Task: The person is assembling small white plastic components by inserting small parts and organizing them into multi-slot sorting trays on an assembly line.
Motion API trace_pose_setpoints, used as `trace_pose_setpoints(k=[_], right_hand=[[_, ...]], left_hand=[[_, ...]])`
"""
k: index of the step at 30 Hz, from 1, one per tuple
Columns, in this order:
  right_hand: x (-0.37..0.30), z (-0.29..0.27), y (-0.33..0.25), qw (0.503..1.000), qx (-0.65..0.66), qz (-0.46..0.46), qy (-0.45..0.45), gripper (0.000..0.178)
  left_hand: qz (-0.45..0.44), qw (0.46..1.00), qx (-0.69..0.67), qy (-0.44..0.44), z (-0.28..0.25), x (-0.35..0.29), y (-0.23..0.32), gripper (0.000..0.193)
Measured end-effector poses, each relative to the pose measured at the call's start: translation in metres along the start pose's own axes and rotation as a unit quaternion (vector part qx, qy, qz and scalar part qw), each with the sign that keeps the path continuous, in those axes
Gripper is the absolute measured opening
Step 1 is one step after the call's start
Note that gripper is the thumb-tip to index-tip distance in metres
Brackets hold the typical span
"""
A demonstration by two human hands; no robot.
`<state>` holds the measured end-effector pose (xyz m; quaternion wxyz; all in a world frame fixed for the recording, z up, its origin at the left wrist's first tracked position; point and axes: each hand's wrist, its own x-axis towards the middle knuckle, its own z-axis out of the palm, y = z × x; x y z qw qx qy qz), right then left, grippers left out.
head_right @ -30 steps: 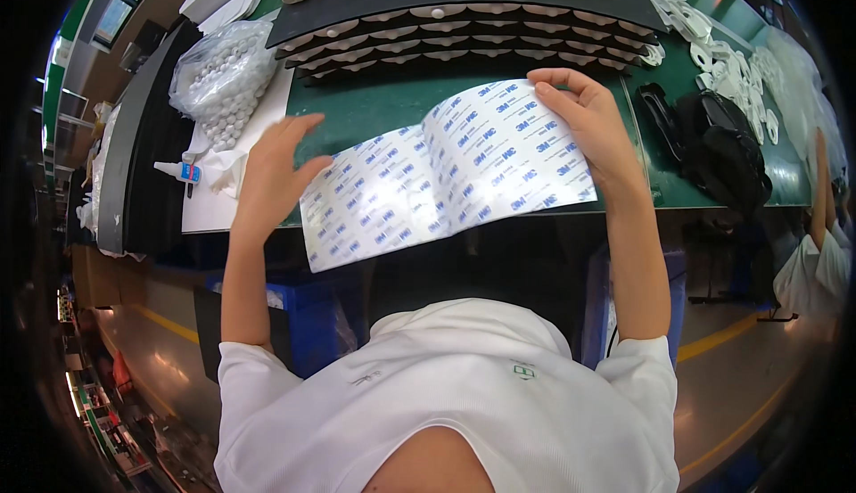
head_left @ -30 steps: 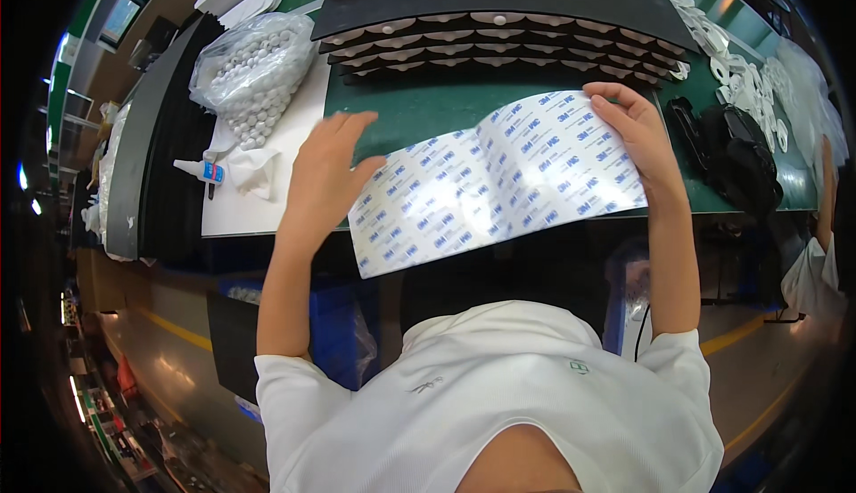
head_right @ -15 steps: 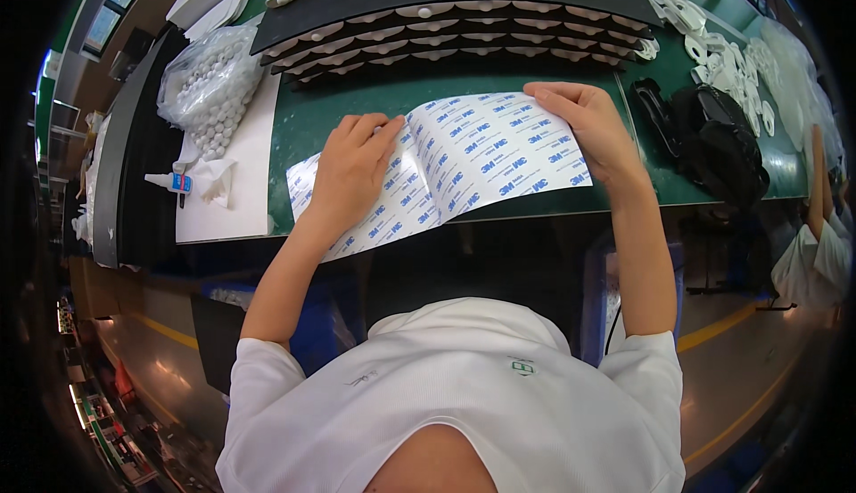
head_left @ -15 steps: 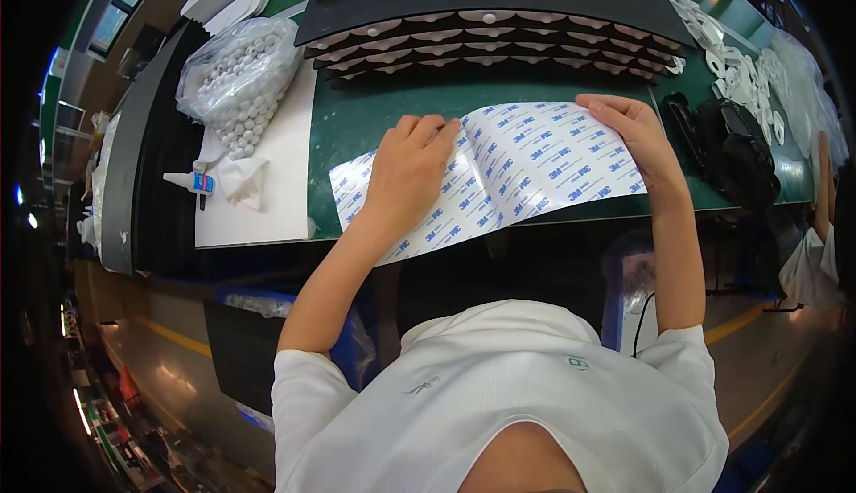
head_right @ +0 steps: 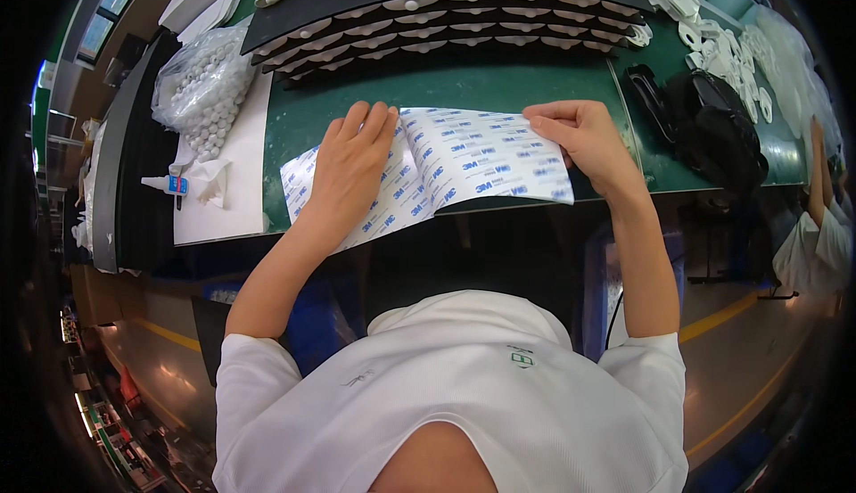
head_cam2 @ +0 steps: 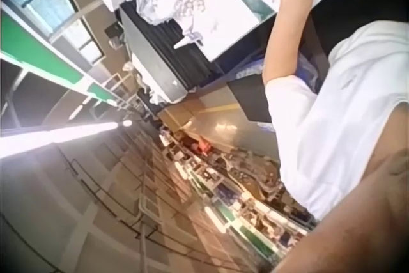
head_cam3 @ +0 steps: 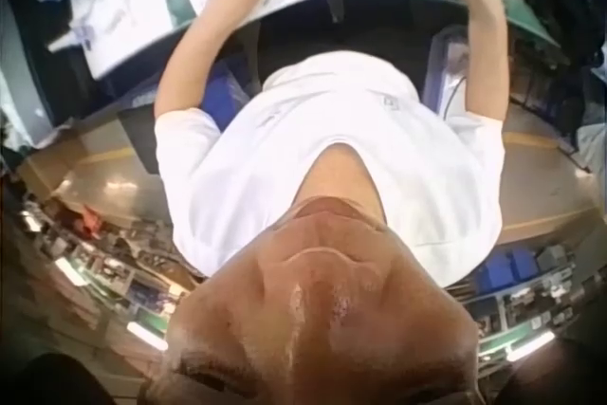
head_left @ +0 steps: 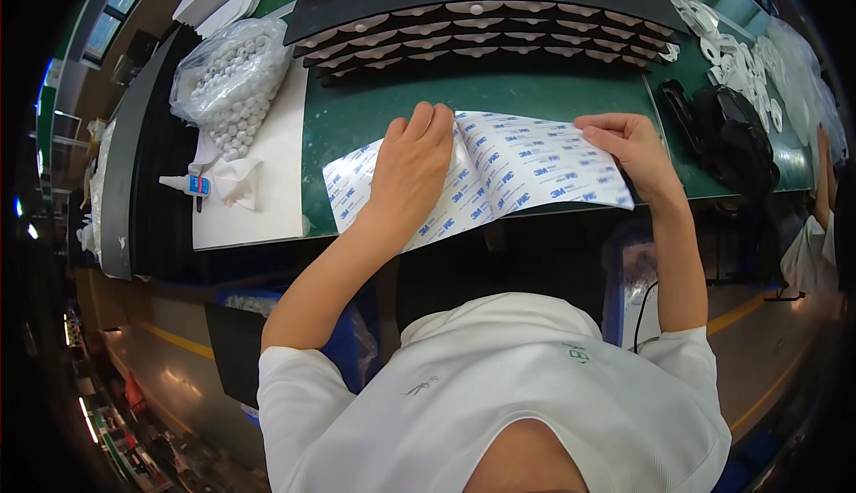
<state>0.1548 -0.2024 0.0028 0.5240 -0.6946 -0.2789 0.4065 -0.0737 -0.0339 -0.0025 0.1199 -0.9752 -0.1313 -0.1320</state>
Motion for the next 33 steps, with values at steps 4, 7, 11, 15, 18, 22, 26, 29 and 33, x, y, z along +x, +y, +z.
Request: trace_pose_setpoints(k=[4, 7, 11, 15, 18, 22, 26, 29, 33], right_hand=[[-0.015, 0.001, 0.001, 1.0, 0.007, 0.004, 0.019, 0.029], [-0.026, 0.009, -0.007, 0.999, 0.041, 0.002, 0.032, 0.03], [-0.029, 0.006, -0.006, 0.999, 0.043, -0.004, 0.015, 0.029], [-0.023, 0.001, 0.005, 0.999, 0.037, -0.031, 0.018, 0.026], [-0.022, 0.001, 0.007, 0.998, 0.037, -0.039, 0.025, 0.024], [-0.027, 0.002, 0.008, 0.998, 0.015, -0.037, 0.048, 0.019], [-0.037, 0.003, 0.006, 0.998, 0.007, -0.031, 0.058, 0.017], [-0.044, 0.004, 0.008, 0.998, 0.0, -0.024, 0.066, 0.019], [-0.058, -0.004, 0.013, 0.997, 0.018, -0.024, 0.074, 0.022]], left_hand=[[-0.014, 0.999, -0.02, -0.024, 0.0, 0.001, 0.0, 0.041], [-0.006, 0.996, -0.038, 0.078, 0.004, -0.003, -0.003, 0.031], [-0.07, 0.99, -0.12, 0.006, 0.007, -0.015, -0.005, 0.042], [-0.085, 0.983, -0.153, -0.05, 0.012, -0.027, 0.001, 0.048], [-0.1, 0.983, -0.143, -0.049, 0.011, -0.027, 0.001, 0.049], [-0.103, 0.983, -0.145, -0.05, 0.012, -0.028, 0.001, 0.048], [-0.094, 0.983, -0.149, -0.05, 0.011, -0.028, 0.002, 0.048], [-0.089, 0.984, -0.149, -0.049, 0.012, -0.029, 0.004, 0.048], [-0.096, 0.982, -0.154, -0.046, 0.013, -0.03, 0.006, 0.048]])
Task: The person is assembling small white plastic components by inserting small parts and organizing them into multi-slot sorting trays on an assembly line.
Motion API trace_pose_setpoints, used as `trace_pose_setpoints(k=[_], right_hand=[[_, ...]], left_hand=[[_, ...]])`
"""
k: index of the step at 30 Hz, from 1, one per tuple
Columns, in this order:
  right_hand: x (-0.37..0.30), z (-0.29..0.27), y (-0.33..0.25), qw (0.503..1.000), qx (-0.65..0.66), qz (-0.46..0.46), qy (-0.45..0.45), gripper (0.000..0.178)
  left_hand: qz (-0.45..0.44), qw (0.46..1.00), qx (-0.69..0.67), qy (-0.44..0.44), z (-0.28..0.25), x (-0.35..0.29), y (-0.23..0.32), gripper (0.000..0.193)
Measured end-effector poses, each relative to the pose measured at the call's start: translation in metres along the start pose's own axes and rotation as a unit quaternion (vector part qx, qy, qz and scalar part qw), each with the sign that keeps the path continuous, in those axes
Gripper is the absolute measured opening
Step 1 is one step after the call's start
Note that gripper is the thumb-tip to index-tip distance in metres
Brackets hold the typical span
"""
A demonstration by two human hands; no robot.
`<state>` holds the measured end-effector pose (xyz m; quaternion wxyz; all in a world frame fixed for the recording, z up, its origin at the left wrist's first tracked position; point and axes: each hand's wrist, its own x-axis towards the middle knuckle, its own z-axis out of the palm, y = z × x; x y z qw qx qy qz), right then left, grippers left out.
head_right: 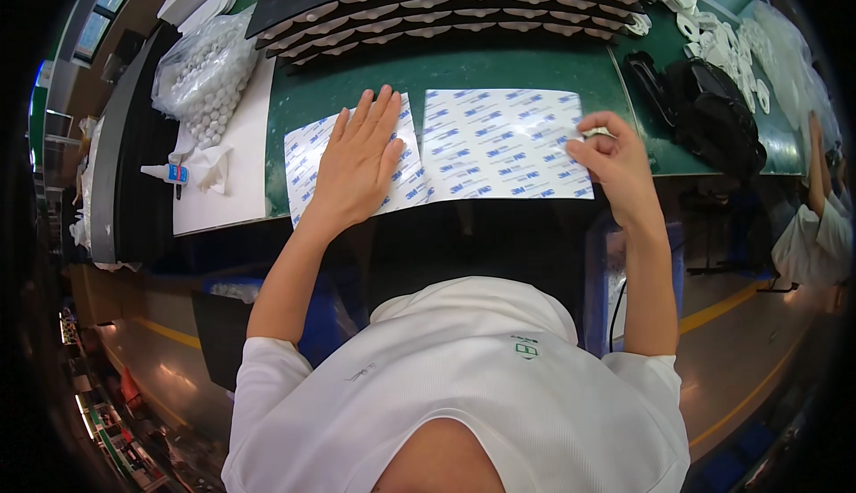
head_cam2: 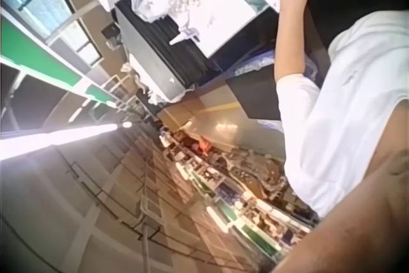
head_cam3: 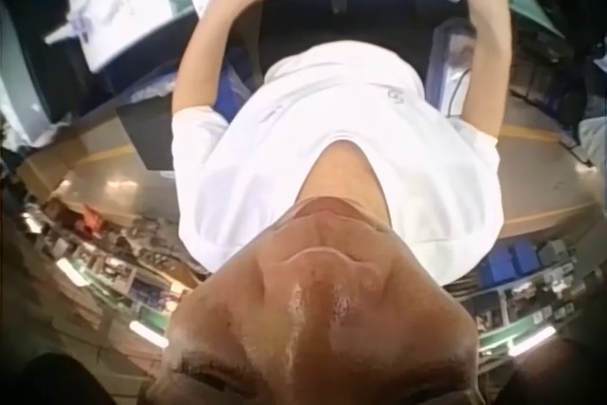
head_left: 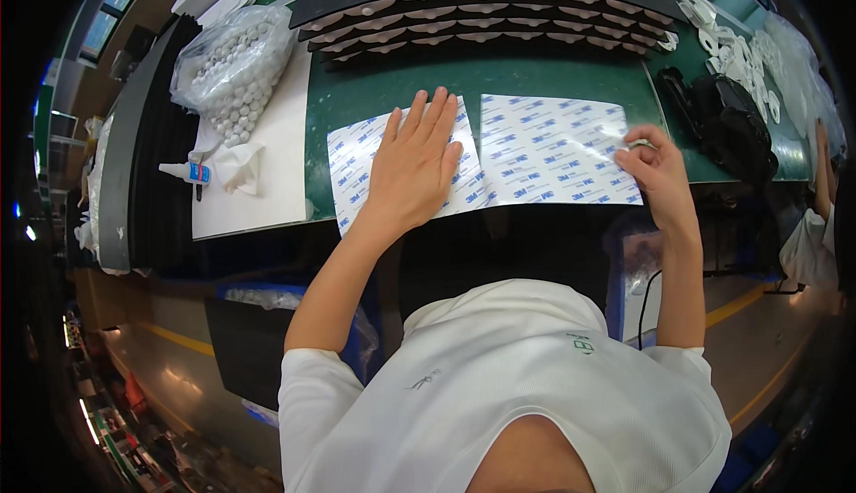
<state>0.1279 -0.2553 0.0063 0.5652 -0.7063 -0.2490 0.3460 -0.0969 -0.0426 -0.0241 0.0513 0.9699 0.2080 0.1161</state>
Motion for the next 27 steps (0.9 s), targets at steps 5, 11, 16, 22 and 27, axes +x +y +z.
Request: trace_pose_setpoints(k=[5, 11, 16, 22, 27], right_hand=[[-0.02, -0.057, 0.019, 0.99, 0.04, -0.039, 0.13, 0.029], [-0.026, -0.072, 0.002, 0.958, 0.067, -0.189, 0.204, 0.047], [-0.017, -0.057, 0.015, 0.88, -0.064, -0.336, 0.328, 0.029], [-0.004, -0.004, 0.006, 0.799, -0.31, -0.495, 0.146, 0.021], [0.005, 0.009, 0.015, 0.824, -0.346, -0.443, 0.077, 0.023]], left_hand=[[0.008, 1.0, 0.009, 0.018, 0.0, 0.003, 0.001, 0.048], [-0.008, 0.996, -0.072, 0.053, -0.013, 0.001, -0.003, 0.05], [0.033, 0.993, -0.107, 0.045, -0.066, -0.026, 0.002, 0.071], [0.053, 0.994, 0.091, 0.016, -0.056, -0.09, -0.013, 0.032], [0.035, 0.989, 0.02, 0.143, -0.105, -0.102, -0.03, 0.012]])
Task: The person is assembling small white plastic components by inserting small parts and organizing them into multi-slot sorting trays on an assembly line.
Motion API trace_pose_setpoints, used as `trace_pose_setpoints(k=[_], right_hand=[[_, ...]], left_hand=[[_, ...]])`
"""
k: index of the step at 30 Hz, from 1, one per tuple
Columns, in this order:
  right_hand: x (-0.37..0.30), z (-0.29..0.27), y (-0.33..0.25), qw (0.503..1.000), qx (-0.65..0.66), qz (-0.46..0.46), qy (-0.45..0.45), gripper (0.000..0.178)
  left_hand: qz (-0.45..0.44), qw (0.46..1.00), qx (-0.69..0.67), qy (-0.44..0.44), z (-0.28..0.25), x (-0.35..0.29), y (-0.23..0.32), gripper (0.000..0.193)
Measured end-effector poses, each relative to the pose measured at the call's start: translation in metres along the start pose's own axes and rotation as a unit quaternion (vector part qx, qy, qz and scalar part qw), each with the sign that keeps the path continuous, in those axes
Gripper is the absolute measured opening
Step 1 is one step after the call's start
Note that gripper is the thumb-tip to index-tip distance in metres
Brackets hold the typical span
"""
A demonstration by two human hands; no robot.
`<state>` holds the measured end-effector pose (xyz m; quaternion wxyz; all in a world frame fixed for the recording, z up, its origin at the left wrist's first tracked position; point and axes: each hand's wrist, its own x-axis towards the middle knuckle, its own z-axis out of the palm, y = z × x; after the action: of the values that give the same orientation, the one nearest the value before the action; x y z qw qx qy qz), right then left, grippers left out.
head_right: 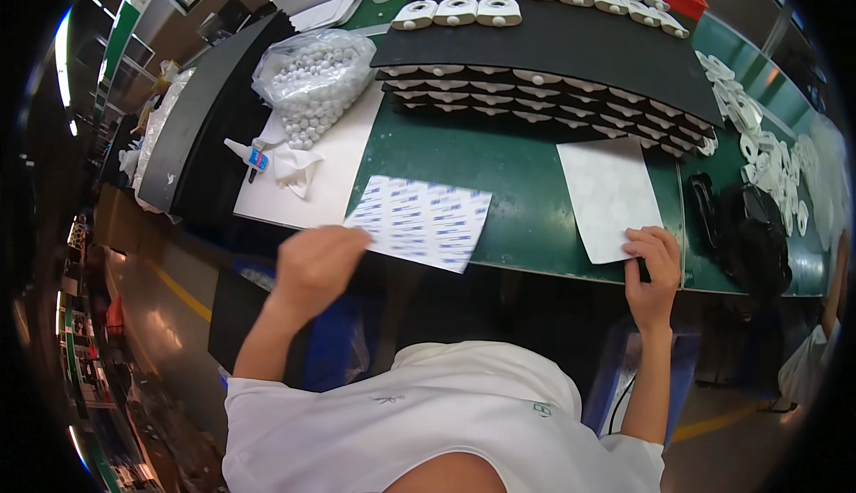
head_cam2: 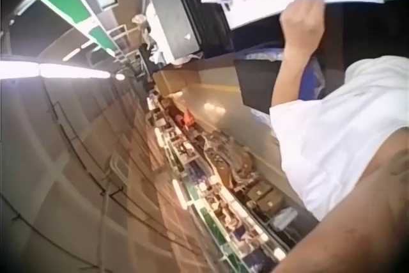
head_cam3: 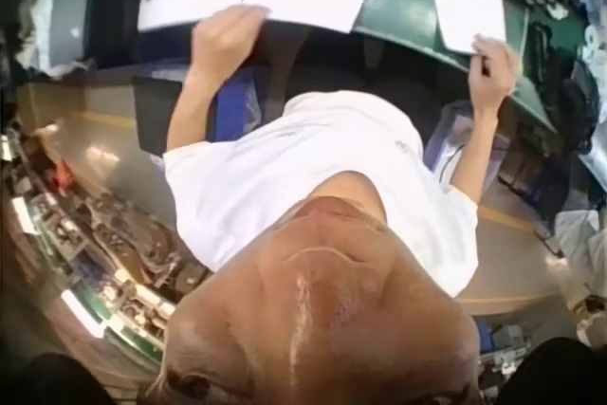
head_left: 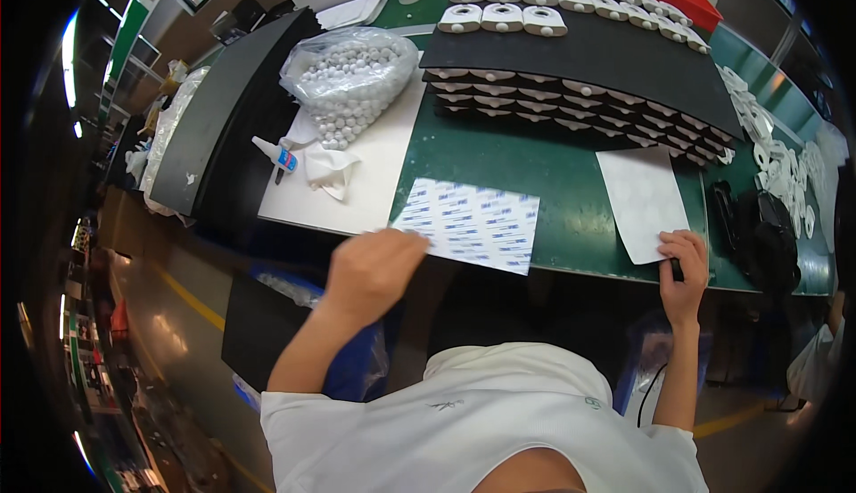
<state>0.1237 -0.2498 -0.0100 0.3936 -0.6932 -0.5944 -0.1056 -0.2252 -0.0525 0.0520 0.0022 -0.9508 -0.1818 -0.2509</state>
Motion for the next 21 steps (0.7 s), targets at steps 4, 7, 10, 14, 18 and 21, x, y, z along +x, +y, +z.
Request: trace_pose_setpoints(k=[4, 7, 10, 14, 18, 21], right_hand=[[0.002, -0.003, -0.001, 1.0, -0.002, 0.024, -0.006, 0.025], [0.003, -0.002, -0.002, 1.0, -0.015, 0.018, -0.003, 0.025], [0.004, 0.002, 0.0, 1.0, -0.02, 0.005, 0.006, 0.026], [0.007, 0.004, 0.002, 1.0, -0.028, -0.001, 0.011, 0.026], [0.008, 0.005, 0.006, 0.999, -0.046, -0.015, 0.009, 0.023], [0.01, 0.006, 0.007, 0.998, -0.061, -0.006, 0.001, 0.023]], left_hand=[[-0.156, 0.982, -0.03, 0.098, -0.068, 0.039, -0.044, 0.012], [-0.269, 0.91, -0.23, 0.216, -0.092, 0.083, -0.12, 0.013], [-0.335, 0.82, -0.398, 0.24, -0.099, 0.128, -0.234, 0.023], [-0.466, 0.712, -0.434, 0.294, -0.047, 0.194, -0.368, 0.014], [-0.489, 0.621, -0.499, 0.354, 0.032, 0.258, -0.419, 0.029], [-0.526, 0.559, -0.526, 0.366, 0.088, 0.297, -0.44, 0.036]])
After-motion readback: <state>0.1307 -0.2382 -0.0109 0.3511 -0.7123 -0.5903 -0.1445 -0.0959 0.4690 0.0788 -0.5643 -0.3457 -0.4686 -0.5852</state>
